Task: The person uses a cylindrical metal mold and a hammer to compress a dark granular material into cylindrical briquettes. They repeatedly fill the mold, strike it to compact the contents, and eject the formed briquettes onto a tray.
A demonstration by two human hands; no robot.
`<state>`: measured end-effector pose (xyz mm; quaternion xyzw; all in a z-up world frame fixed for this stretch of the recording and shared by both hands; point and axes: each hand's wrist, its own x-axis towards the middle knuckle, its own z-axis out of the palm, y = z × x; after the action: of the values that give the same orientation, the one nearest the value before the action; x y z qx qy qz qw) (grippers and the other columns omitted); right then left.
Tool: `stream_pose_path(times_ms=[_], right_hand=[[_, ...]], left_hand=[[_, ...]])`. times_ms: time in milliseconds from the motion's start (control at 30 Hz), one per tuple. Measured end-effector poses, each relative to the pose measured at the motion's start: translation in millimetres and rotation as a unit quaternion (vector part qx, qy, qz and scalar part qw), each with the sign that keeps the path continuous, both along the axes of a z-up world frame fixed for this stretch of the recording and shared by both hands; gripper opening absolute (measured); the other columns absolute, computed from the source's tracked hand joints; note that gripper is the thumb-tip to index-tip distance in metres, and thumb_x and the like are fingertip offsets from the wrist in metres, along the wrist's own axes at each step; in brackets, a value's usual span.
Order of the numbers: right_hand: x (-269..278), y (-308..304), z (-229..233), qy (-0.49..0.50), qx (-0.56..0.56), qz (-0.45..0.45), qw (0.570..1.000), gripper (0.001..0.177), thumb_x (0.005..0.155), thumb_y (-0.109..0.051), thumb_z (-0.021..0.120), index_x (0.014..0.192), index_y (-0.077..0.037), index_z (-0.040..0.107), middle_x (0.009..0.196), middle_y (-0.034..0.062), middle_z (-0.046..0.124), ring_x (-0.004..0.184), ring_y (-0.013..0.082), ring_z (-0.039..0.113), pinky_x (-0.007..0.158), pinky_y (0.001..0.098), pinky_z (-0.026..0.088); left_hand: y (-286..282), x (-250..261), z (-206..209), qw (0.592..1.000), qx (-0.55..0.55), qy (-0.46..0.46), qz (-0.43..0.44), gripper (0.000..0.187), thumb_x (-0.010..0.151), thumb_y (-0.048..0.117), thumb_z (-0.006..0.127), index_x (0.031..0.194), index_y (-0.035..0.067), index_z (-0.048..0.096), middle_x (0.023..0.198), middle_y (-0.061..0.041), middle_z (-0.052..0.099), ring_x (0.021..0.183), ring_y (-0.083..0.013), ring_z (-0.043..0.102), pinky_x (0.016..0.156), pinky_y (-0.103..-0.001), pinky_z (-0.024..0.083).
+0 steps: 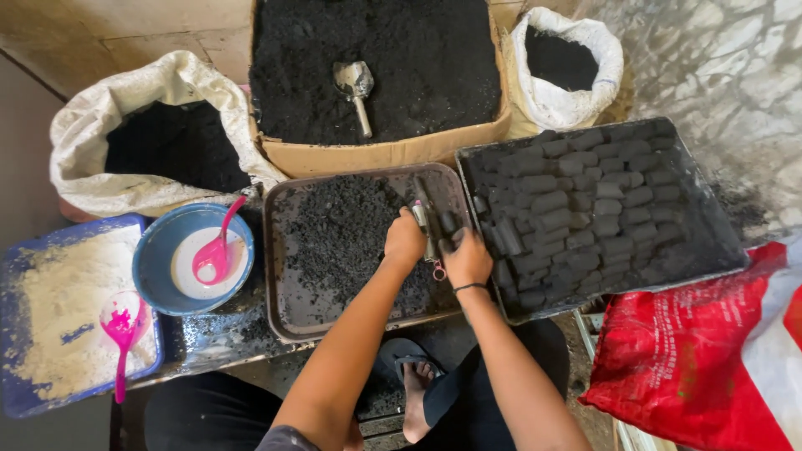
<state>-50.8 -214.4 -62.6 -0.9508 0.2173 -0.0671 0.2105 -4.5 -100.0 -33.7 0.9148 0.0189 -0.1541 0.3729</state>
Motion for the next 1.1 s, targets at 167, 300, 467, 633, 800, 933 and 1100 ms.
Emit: stream_pose_path(times_ms=[167,300,467,633,800,933,1100], right_hand=[[28.6,-11.0,-3.8,0.019,-0.006,0.018,1.0,0.026,0.073,-0.035,0.062,0.09,-0.016,0.054,0.085,0.0053,0.061,0.083,0.0285,0.063,0.07,0.0444,0.052],[44.7,-12.2,-11.3,0.118,-0.007,0.025,0.993,0.036,0.073,-0.039,0.06,0.097,-0.013,0.055,0.09,0.0104,0.064,0.087,0.0309,0.063,0.073,0.0457,0.052],[54.3,-18.8,-15.9,0.127,0.013,0.009,0.992,0.033,0.073,-0.036,0.06,0.095,-0.011,0.058,0.089,0.0129,0.065,0.086,0.032,0.063,0.071,0.0456,0.052],[44.3,-5.3,19.7,0.043,0.075,-0.027,0.996,0.034,0.07,-0.034,0.067,0.096,-0.012,0.061,0.088,0.0091,0.066,0.088,0.0297,0.063,0.074,0.0446,0.052],[1.8,47.7,93.5,-0.265,0.236,0.029,0.934,0.032,0.068,-0.018,0.073,0.088,0.001,0.058,0.077,0.0214,0.063,0.079,0.0379,0.061,0.062,0.0448,0.049],[-17.2,63.6,103.7,-0.266,0.113,0.062,0.955,0.034,0.062,-0.021,0.073,0.088,-0.004,0.058,0.066,0.0172,0.06,0.068,0.0366,0.061,0.056,0.0479,0.049],[-25.0,56.5,100.3,-0.251,0.15,0.185,0.938,0.067,0.051,-0.032,0.08,0.108,-0.012,0.052,0.09,0.0087,0.056,0.073,0.0294,0.06,0.058,0.0395,0.052]], left_hand=[[14.4,6.3,-10.1,1.0,-0.019,0.014,-0.014,0.05,0.079,0.012,0.051,0.12,-0.013,0.035,0.094,-0.029,0.058,0.089,-0.0411,0.06,0.071,-0.047,0.053],[30.2,1.5,22.6,0.999,-0.018,0.014,-0.046,0.05,0.08,0.011,0.051,0.121,-0.013,0.037,0.096,-0.03,0.058,0.092,-0.0409,0.059,0.073,-0.046,0.052],[44.7,0.7,44.1,0.997,-0.03,0.025,-0.064,0.054,0.08,0.016,0.053,0.123,-0.013,0.037,0.1,-0.031,0.057,0.096,-0.0404,0.058,0.076,-0.046,0.051],[53.7,-12.9,60.1,0.988,-0.149,0.041,0.009,0.049,0.081,0.025,0.057,0.116,-0.008,0.048,0.104,-0.028,0.057,0.102,-0.0402,0.054,0.084,-0.048,0.047],[49.5,-27.5,72.1,0.901,-0.391,0.101,0.161,0.062,0.081,0.045,0.056,0.118,-0.004,0.052,0.112,-0.025,0.055,0.11,-0.0355,0.05,0.09,-0.045,0.043],[47.7,-44.6,89.3,0.865,-0.456,0.118,0.175,0.063,0.076,0.041,0.065,0.117,-0.006,0.052,0.11,-0.027,0.054,0.106,-0.0364,0.052,0.088,-0.045,0.045],[63.9,-41.6,74.0,0.874,-0.455,0.088,0.143,0.052,0.072,0.032,0.075,0.109,-0.001,0.059,0.101,-0.021,0.06,0.092,-0.032,0.06,0.065,-0.039,0.053]])
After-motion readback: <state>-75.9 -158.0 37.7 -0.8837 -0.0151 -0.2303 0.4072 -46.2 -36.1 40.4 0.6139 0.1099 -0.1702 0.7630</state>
